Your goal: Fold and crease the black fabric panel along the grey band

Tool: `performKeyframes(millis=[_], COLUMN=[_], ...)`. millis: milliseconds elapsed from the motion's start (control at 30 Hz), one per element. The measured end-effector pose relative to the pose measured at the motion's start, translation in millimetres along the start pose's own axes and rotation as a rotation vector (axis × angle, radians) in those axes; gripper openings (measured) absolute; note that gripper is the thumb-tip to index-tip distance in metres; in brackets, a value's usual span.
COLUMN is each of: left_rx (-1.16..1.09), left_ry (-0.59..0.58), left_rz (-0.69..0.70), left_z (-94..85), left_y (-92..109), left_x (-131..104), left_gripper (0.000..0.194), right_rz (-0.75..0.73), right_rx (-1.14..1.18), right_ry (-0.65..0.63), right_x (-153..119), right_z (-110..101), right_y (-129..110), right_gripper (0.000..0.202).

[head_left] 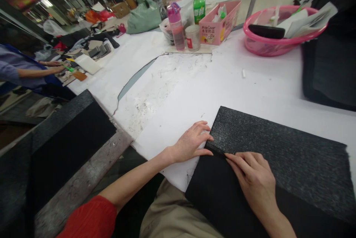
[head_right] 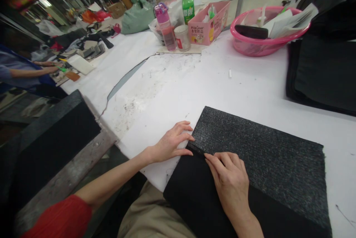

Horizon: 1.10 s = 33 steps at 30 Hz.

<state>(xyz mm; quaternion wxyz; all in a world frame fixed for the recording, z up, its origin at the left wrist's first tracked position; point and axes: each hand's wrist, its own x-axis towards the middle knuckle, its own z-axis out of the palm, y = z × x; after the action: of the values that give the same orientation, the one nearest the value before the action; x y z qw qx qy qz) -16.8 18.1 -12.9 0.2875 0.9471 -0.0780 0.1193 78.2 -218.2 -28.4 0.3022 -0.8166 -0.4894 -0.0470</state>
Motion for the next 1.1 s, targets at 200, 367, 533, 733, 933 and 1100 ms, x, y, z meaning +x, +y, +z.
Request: performKeyframes(millis=[200,367,533,733,933,1100], left_rx=[0.036,0.031,0.108,0.194,0.255,0.285], left_ry=[0.049,0.083,0.019,-0.004,-0.012,-0.019], left_rz=[0.060,0.073,0.151,0.224,0.287,0.312], left_z=[5.3,3.1,5.2,9.5,8.1,8.4], left_y=[3.9,5.8,3.2,1.6,1.6,-1.7], left_x=[3.7,4.2,1.0,-5.8,-9.3,-10.3], left_gripper=[0.019,0.014,0.014,0.014,0.013,0.014], right_rz=[-0.020,-0.042,-0.054,-0.052,-0.052,-0.060], right_rx=[-0.017,-0.034,-0.055,-0.068,-0.068,-0.074], right_ry=[0.010,-0.012,-0.019,-0.053,-0.070,-0.078], right_x=[-0.5,-1.9,-0.7,-0.5,-1.5,-2.2], right_z=[-0.1,0.7,0.3,0.0,1.6,2.8], right_y=[0.7,2.1,0.2,-0.6,1.6,3.4], right_gripper=[0.018,0.023,0.030,0.036,0.037,0.040])
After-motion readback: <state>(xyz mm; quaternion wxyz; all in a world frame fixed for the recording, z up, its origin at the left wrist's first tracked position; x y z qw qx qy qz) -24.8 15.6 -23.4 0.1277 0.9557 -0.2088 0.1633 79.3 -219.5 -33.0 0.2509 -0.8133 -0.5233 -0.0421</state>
